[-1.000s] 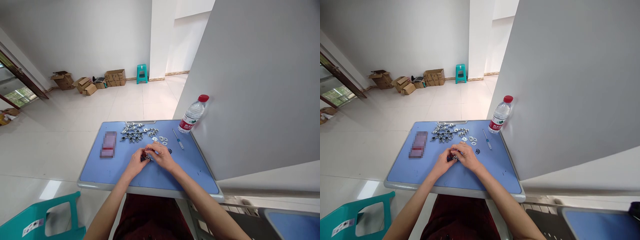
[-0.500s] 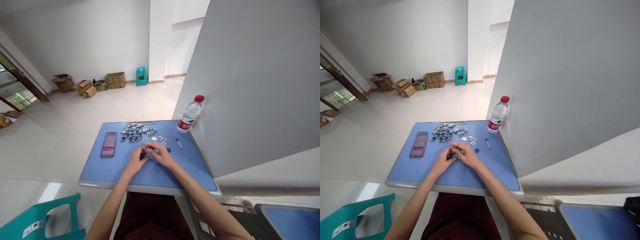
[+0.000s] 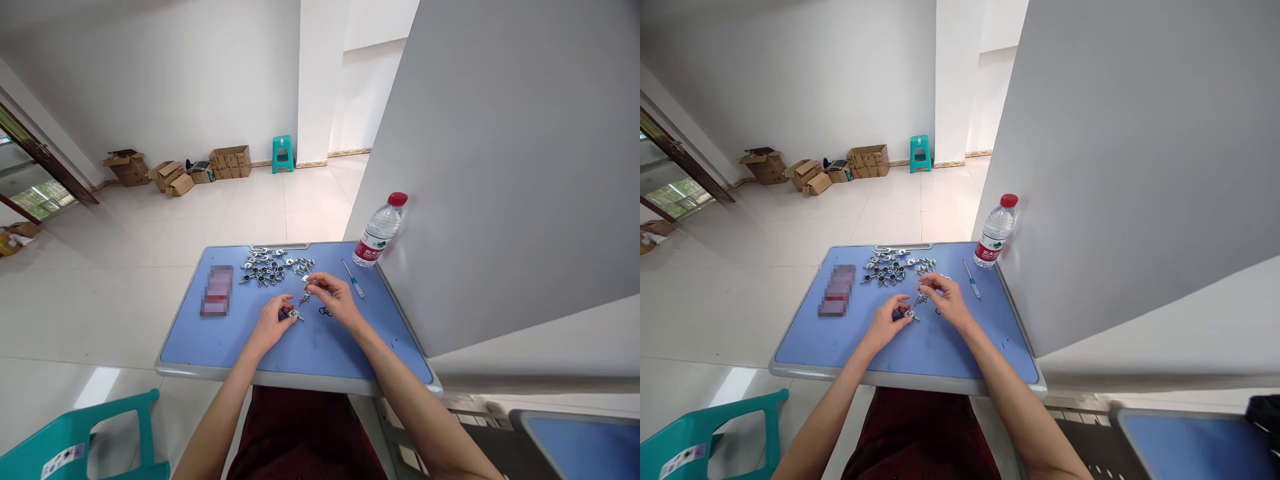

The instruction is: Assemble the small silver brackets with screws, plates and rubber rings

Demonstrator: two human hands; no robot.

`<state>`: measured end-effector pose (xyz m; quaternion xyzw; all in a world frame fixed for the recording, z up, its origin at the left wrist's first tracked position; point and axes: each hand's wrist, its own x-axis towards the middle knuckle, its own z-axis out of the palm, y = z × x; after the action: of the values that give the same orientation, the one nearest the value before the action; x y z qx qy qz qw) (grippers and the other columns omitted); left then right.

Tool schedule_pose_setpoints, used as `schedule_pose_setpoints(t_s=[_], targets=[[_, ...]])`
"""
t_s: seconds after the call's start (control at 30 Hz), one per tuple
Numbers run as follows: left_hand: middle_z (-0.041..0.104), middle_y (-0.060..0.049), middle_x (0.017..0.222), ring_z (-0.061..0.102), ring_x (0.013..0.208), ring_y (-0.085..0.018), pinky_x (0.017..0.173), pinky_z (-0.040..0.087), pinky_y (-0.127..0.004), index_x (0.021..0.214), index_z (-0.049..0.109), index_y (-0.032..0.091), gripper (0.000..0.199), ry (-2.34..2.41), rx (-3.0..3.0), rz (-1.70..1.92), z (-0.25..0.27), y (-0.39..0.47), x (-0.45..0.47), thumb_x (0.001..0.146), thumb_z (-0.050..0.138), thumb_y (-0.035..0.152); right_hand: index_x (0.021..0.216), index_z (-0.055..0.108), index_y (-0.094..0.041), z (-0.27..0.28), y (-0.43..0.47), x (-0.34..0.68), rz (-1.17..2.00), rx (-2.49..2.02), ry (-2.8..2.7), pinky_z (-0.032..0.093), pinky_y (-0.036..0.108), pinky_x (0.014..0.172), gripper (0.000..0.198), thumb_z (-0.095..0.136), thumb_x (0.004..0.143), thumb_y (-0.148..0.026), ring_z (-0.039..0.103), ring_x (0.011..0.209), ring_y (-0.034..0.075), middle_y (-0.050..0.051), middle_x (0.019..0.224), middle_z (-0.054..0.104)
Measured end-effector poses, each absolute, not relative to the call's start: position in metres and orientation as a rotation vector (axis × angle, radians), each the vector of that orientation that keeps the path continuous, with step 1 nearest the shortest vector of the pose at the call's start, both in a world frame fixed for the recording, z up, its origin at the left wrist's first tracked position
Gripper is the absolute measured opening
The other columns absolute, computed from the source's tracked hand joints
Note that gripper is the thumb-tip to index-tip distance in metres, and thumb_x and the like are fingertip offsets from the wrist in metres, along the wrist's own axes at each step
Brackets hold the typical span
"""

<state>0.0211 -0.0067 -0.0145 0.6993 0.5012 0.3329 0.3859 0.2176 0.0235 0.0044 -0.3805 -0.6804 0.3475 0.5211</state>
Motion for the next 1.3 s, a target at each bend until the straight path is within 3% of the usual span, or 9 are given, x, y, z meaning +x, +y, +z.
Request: schedule_pose_setpoints(t_s=[0.47, 1.3], targets=[[0.067, -0.004, 0.103, 0.063, 0.099, -0.021, 0.092, 0.051, -0.039, 0.121, 0.056, 0.023, 0.042, 1.271, 1.765, 0.826, -0.016, -0.005, 0.019, 0.080, 0.063, 0.014, 0.093, 0.070, -0.023, 0.013, 0.019, 0.219, 0.917, -0.879, -1.731, 0.051, 0.033, 0.072, 0.018, 0.064, 0.087, -0.039, 0.063, 0.075, 0.018, 0.003, 0.083, 0.071], [0.069, -0.003, 0.099, 0.064, 0.098, -0.022, 0.091, 0.049, -0.039, 0.120, 0.058, 0.023, 0.043, 1.267, 1.734, 0.824, -0.014, -0.004, 0.020, 0.079, 0.066, 0.014, 0.093, 0.069, -0.023, 0.020, 0.015, 0.220, 0.812, -0.829, -1.848, 0.050, 0.033, 0.072, 0.021, 0.056, 0.093, -0.040, 0.061, 0.074, 0.018, 0.004, 0.080, 0.069]])
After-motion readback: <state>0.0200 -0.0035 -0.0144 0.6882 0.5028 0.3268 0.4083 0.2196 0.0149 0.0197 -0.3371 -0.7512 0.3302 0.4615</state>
